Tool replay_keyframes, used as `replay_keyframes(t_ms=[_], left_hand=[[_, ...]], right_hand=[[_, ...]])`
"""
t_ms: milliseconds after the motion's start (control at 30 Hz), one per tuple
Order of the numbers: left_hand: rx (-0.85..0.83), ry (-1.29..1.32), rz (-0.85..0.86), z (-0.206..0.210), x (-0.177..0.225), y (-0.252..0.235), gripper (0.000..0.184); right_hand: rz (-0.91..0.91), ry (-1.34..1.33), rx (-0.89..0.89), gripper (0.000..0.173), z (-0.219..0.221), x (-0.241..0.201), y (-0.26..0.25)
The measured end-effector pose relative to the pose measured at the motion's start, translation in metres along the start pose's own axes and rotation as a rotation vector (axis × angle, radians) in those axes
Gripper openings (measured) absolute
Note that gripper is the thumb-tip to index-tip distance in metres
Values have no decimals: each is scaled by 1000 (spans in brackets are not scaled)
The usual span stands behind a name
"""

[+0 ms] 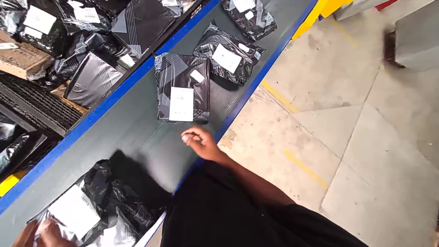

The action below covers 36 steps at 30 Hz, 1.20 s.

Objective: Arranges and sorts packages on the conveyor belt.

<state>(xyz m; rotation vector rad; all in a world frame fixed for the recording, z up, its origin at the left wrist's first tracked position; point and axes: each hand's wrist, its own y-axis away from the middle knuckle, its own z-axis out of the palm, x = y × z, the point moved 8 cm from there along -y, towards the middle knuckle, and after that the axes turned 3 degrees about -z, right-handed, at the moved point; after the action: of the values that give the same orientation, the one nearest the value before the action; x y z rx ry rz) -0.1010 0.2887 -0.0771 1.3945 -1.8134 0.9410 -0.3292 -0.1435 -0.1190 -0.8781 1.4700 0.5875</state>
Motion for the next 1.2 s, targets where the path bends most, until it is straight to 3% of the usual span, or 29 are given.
replay_keyframes(t_ms=[67, 133, 233, 333, 400, 500, 700, 767, 867, 933, 1000, 1100, 1200], left_hand=[[-234, 179, 46, 82, 21, -24, 41], [-423, 324, -62, 169, 26, -42, 45], [-608, 431, -311, 270, 6, -65, 54], [-742, 413, -414, 315, -10, -61, 62], [-822, 442, -464, 308, -13, -40, 63], [-846, 510, -534, 264, -25, 12, 67], [-471, 462, -738, 159, -52, 111, 74], [-363, 447, -666, 143, -36, 92, 77], [-276, 509, -410, 149, 10, -6, 80], [-298, 532, -218, 164, 50, -94, 83], [-385, 469, -115, 190, 83, -148, 79], [-438, 359, 21, 214, 113, -150, 80], [-391, 352, 29, 196, 92, -92, 83]], right_hand=[[102, 105, 263, 24, -59, 21, 8], [254, 176, 354, 33, -90, 46, 23], [439, 122, 273, 48, -82, 76, 40], [558, 21, 84, 62, -34, 91, 55], [578, -39, -49, 69, 7, 93, 63], [566, -67, -148, 82, 52, 83, 84], [752, -311, -304, 82, 91, 64, 101], [615, -342, -311, 77, 105, 49, 63], [363, -322, -269, 74, 118, 14, -48], [300, -323, -232, 71, 122, -12, -126], [293, -274, -168, 69, 109, -26, -170], [299, -275, -74, 68, 83, -20, -169], [263, -134, -68, 75, 79, -9, -106]])
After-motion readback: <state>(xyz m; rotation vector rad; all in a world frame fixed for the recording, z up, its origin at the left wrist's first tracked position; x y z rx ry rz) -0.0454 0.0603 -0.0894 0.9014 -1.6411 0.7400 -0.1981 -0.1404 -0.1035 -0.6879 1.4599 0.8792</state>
